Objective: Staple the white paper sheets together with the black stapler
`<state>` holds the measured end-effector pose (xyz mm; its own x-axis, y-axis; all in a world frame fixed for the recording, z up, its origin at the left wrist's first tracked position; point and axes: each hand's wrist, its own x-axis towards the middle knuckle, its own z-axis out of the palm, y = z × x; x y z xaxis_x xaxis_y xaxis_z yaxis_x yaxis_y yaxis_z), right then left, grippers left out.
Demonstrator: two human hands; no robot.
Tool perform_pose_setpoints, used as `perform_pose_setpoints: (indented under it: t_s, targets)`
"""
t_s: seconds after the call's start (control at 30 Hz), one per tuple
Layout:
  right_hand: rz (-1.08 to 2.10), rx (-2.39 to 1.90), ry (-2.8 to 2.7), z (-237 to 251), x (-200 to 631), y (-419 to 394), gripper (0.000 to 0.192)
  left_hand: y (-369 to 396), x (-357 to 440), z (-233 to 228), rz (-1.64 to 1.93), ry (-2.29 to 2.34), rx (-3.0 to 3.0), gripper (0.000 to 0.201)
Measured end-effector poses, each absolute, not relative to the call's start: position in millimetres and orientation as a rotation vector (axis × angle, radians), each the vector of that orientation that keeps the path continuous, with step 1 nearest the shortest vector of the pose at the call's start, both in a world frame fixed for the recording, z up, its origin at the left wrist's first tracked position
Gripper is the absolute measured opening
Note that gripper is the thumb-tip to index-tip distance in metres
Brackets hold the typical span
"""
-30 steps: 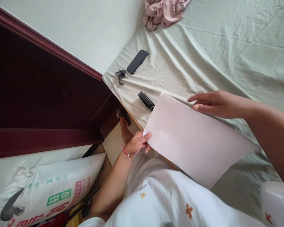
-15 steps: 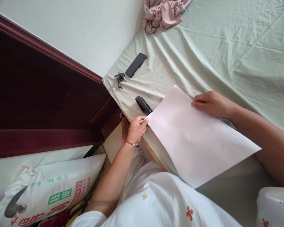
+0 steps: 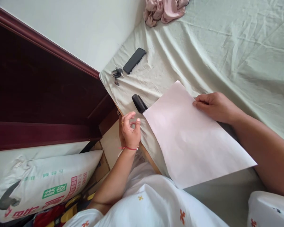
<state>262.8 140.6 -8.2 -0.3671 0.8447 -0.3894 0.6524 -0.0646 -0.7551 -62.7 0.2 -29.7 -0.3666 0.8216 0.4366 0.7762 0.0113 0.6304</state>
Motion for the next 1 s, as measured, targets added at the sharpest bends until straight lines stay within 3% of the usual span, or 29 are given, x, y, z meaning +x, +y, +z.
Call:
perform_pose_setpoints:
  t_s: [0.13,0.37,0.77,1.0]
  targets:
    - [1.432,-1.671,-1.976,-11,265,141,0.044,13,-72,-29,1.115,2.071,2.111,0.049]
    - [1.472,-1.656,-1.844,-10,264,136,0.044,26,-83,-41,1.187,1.947,2.105,0.034]
    - [1.416,-1.665,-1.977,-12,266,143,0.044,24,-77,-40,1.305,1.872,1.922,0.027]
    - [1.415,-1.691,-1.975,-13,267,144,0.041,22,-83,-43,1.203,1.848,2.058,0.054]
